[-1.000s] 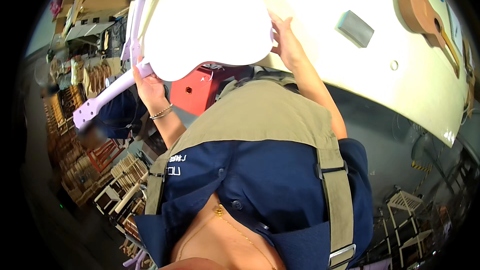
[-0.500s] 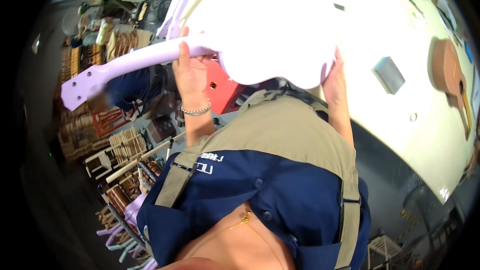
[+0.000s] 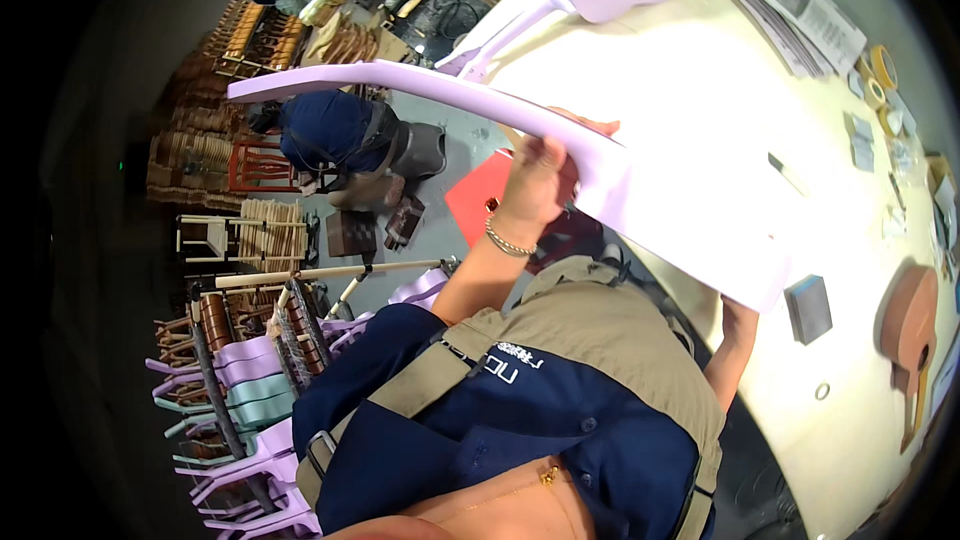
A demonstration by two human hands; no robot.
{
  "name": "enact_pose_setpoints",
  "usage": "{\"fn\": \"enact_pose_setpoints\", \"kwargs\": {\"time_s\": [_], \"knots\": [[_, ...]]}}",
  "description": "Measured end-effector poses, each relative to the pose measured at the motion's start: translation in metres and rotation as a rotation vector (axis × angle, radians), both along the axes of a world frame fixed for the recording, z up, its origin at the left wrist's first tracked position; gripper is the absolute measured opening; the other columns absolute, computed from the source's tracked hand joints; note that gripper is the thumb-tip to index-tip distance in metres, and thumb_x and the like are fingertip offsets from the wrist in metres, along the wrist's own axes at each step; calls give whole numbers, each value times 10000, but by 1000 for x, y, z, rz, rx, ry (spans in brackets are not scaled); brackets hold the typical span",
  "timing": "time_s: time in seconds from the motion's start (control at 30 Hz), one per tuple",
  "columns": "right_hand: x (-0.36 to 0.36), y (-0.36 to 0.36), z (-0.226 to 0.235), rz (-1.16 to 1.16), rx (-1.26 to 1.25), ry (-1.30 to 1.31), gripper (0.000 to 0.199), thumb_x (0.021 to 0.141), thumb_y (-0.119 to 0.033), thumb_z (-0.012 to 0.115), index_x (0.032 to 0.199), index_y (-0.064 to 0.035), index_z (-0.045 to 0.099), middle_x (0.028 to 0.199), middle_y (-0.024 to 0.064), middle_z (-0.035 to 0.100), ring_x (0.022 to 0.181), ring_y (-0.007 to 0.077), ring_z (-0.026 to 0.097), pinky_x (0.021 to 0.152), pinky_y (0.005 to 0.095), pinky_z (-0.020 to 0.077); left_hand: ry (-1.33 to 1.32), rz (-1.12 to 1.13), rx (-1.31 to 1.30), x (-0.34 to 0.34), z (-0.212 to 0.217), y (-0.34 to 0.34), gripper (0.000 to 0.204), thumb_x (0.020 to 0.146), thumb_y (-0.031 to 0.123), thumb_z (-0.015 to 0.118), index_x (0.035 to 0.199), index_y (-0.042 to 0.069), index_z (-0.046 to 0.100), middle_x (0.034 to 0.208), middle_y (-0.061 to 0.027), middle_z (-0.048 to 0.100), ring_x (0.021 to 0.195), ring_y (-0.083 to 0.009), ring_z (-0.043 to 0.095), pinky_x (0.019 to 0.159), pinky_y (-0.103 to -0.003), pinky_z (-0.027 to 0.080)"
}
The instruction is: The person sands the edges and surfaces of light purple guitar-shaped wooden bodies using a sanding block. They repeatedly pick up the bodies from a rack, sand the edges and curves, and place them back on the rack or table.
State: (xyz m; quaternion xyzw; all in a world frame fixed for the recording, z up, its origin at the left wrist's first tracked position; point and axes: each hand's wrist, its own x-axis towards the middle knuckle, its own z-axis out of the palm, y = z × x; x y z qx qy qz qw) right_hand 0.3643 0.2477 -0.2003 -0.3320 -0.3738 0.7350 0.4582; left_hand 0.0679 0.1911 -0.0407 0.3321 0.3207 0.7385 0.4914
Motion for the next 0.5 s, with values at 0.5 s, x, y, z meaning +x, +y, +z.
{"fn": "enact_pose_setpoints", "kwargs": {"time_s": [0.5], "knots": [[-7, 4, 36, -168, -249, 160, 515, 890, -309, 424, 1318, -44, 314, 1297, 116, 405, 1176, 256, 412, 961, 369, 358, 339, 158, -145, 11, 37, 1, 593, 914, 497, 159, 1333, 79, 118, 1262, -184, 443, 851, -195, 606, 725, -300, 517]]}}
